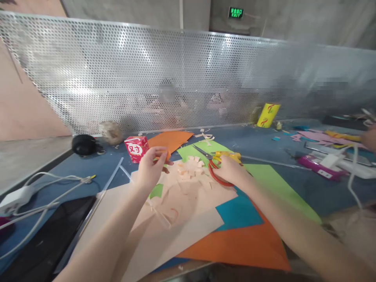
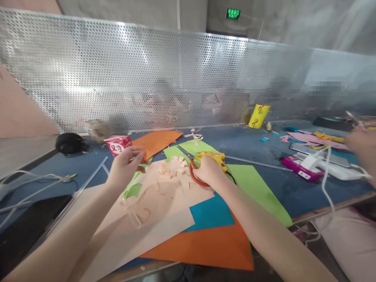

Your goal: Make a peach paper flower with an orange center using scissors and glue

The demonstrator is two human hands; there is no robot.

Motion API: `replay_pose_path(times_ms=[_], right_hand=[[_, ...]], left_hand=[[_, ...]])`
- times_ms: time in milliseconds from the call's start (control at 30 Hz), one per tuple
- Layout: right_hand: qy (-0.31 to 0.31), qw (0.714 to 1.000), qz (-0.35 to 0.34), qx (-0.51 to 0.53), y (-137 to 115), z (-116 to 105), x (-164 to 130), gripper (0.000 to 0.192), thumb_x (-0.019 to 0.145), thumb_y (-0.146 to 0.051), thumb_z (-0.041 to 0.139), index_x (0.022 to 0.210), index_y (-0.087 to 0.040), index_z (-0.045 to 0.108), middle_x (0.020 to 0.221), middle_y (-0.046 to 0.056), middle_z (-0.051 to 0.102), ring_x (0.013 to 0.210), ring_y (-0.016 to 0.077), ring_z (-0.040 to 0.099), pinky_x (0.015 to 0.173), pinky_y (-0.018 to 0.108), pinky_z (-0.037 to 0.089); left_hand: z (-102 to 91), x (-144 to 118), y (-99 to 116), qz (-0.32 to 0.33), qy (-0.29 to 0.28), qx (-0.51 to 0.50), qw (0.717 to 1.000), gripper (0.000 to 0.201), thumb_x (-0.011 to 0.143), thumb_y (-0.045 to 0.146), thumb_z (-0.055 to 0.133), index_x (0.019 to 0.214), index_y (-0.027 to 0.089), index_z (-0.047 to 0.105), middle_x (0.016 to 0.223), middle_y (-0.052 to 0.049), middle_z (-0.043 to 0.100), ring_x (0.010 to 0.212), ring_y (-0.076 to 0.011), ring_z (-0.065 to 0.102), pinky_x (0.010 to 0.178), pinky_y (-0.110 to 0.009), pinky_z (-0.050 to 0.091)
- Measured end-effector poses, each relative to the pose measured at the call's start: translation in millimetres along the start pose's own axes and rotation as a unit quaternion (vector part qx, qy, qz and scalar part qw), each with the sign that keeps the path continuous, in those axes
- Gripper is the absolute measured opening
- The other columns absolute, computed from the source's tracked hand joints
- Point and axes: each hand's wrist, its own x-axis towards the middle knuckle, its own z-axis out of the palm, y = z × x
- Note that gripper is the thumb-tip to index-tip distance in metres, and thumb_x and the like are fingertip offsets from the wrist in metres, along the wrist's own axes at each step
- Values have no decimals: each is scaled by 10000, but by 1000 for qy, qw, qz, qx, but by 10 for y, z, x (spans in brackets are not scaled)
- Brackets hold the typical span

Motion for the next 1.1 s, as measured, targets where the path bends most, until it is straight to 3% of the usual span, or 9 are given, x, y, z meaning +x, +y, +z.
replay_pose_path(times_ms=[200, 333, 467, 533, 633, 800, 900, 1000, 1100], right_hand=[[35, 999, -11, -6, 10, 1, 33, 358, 743, -379, 587, 951, -88, 590, 893, 182, 679, 848, 287, 638, 625, 300, 429], [44, 998, -34, 11, -45, 21, -19, 348, 753, -332, 598, 987, -76, 573, 877, 187, 671, 840, 295, 639, 664, 321, 433], [65, 991, -94, 66, -168, -32, -109, 186, 786, -250, 560, 898, -105, 588, 1024, 209, 624, 1040, 312, 549, 837, 371, 399], [58, 982, -135, 119, -268, -77, -154, 149, 816, -230, 528, 911, -131, 585, 1073, 171, 616, 1073, 266, 531, 880, 350, 387], [-5, 958, -181, 221, -457, -107, -198, 172, 849, -297, 510, 933, -165, 583, 943, 71, 672, 842, 158, 625, 722, 246, 460], [-61, 922, -189, 332, -703, -8, -130, 126, 832, -259, 523, 781, -160, 582, 756, 39, 663, 620, 126, 598, 554, 219, 441], [-78, 900, -174, 391, -722, 64, -50, 95, 817, -173, 522, 728, -161, 549, 678, 9, 623, 528, 92, 550, 496, 194, 424], [-98, 878, -144, 446, -668, 101, -12, 136, 819, -158, 534, 685, -158, 510, 573, -24, 556, 465, 69, 508, 470, 176, 418], [-121, 856, -118, 489, -589, 88, -17, 213, 835, -192, 540, 635, -159, 474, 512, -44, 518, 433, 58, 488, 454, 170, 408]], left_hand=[[2, 41, -202, -14, -18, 21, 1000, 202, 709, 243, 585, 886, 152, 555, 703, -3, 557, 602, -164, 646, 401, -231, 498], [20, 31, -212, -30, -34, 12, 999, 209, 656, 240, 601, 844, 149, 586, 703, -10, 561, 590, -156, 635, 384, -214, 469], [59, -12, -153, -37, -59, -7, 998, 227, 623, 246, 621, 820, 133, 624, 723, -40, 602, 613, -155, 626, 407, -215, 461], [82, -40, -138, -34, -80, -15, 996, 253, 631, 257, 614, 846, 128, 640, 748, -56, 627, 634, -157, 625, 437, -230, 474], [109, -70, -155, -21, -110, -16, 994, 280, 657, 271, 591, 886, 123, 651, 756, -67, 653, 660, -167, 622, 467, -250, 484], [96, -91, -180, 21, -106, 31, 994, 261, 730, 312, 571, 926, 162, 656, 772, -38, 665, 564, -122, 559, 507, -253, 467], [76, -110, -145, 39, -101, 75, 991, 247, 757, 324, 557, 932, 185, 663, 775, -24, 673, 487, -105, 509, 524, -260, 466], [75, -140, -120, 56, -98, 117, 987, 222, 752, 340, 569, 903, 226, 685, 853, -36, 695, 551, -135, 553, 560, -271, 485], [87, -175, -121, 122, -93, 196, 968, 216, 729, 337, 608, 914, 272, 699, 890, -35, 702, 580, -151, 562, 587, -282, 492]])
